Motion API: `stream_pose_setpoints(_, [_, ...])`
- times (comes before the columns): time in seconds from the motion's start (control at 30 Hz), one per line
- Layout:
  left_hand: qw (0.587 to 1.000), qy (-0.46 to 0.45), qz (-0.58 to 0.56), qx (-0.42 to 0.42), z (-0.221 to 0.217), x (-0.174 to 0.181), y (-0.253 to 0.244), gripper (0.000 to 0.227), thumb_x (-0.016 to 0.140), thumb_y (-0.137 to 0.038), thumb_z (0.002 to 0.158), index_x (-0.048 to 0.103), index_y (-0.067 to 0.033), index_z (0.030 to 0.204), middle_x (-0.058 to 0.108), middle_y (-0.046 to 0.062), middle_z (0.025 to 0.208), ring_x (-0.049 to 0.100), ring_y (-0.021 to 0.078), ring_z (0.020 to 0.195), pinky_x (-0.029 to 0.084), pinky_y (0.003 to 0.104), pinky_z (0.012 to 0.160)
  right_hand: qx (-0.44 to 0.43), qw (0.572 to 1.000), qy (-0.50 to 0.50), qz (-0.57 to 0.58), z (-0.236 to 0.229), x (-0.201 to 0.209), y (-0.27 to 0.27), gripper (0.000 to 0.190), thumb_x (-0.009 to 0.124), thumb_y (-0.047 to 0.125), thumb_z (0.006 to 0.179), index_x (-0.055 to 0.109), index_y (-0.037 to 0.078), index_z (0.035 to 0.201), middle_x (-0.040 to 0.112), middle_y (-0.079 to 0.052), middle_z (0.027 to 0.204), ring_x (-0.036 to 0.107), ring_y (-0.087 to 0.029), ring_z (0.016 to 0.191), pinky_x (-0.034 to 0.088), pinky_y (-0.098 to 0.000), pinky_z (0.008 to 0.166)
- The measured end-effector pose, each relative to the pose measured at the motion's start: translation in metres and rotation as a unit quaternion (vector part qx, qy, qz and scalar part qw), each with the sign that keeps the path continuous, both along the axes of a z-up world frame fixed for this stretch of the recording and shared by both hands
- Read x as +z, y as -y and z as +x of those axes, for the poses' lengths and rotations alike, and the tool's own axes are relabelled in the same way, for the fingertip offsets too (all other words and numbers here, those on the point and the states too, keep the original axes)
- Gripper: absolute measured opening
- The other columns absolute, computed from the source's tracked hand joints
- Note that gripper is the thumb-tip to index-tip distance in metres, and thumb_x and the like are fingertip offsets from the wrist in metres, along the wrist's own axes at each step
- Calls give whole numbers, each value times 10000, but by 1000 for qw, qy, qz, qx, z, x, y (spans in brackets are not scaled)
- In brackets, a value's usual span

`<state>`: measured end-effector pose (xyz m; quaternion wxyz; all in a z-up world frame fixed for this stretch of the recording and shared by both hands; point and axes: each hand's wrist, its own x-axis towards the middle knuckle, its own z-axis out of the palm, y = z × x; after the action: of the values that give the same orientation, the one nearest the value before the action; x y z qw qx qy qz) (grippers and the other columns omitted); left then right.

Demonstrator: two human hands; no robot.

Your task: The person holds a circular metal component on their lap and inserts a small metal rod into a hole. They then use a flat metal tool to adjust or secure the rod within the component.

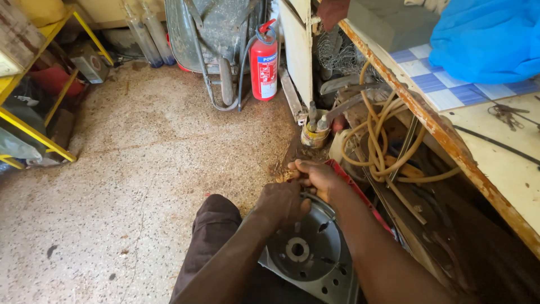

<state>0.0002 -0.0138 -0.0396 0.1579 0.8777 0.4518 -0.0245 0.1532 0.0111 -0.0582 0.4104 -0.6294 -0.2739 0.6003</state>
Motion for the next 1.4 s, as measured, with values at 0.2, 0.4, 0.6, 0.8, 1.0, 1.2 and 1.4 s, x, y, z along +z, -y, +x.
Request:
stream_pose_setpoints(0.2, [997,37,-20,-66,-5,25,3,544,441,-568,1017,613,-97,1227,769,223,1143,716,430,1210,534,557,1027,-14,999,0,-44,4,-35,-29,370,626,571,989,653,223,867,481,56,686,317,-100,531,228,-248,445])
stream_pose_setpoints(0.4, [991,78,-39,-98,-21,41,-1,498,473,-524,1023,626,-94,1222,777,249,1143,710,443,1220,536,566,1046,-2,990,133,-38,11,-120,-90,311,719,467,829,664,192,697,521,-16,533,366,-157,461,242,-310,469])
stream_pose_setpoints(0.6, [990,73,-50,-113,-21,25,-10,473,485,-546,1014,626,-136,1202,774,237,1095,708,436,1197,545,554,1038,-46,990,131,-19,-1,-82,-63,264,721,374,760,650,150,639,521,-78,520,459,-193,457,275,-295,472])
stream_pose_setpoints(0.8, [988,76,-46,-124,-16,22,-17,425,533,-519,983,641,-154,1171,770,242,1024,725,455,1131,562,585,971,-56,987,144,-50,5,-101,-69,275,720,423,753,641,196,620,530,-55,541,387,-188,459,264,-323,461])
stream_pose_setpoints(1.0, [972,137,-170,-85,-16,7,-41,530,350,-440,1059,667,-24,1143,743,337,1057,682,547,1141,534,662,973,0,999,7,-36,-5,-17,-37,323,646,496,943,651,194,828,505,24,645,288,-115,478,227,-278,410])
stream_pose_setpoints(1.2, [982,-15,-41,-185,12,-26,-74,462,433,-320,1005,779,-45,1139,778,269,1086,741,467,1128,584,576,963,-4,999,-35,-35,11,-29,-49,327,634,566,953,635,246,885,502,63,651,334,-109,486,257,-245,406])
stream_pose_setpoints(1.4, [982,-11,-152,-115,32,-38,-89,540,464,-508,963,768,-166,1250,755,222,1292,658,470,1305,533,578,1101,-38,998,30,-34,0,-51,-63,356,648,556,941,637,214,843,485,12,577,335,-168,495,271,-309,419])
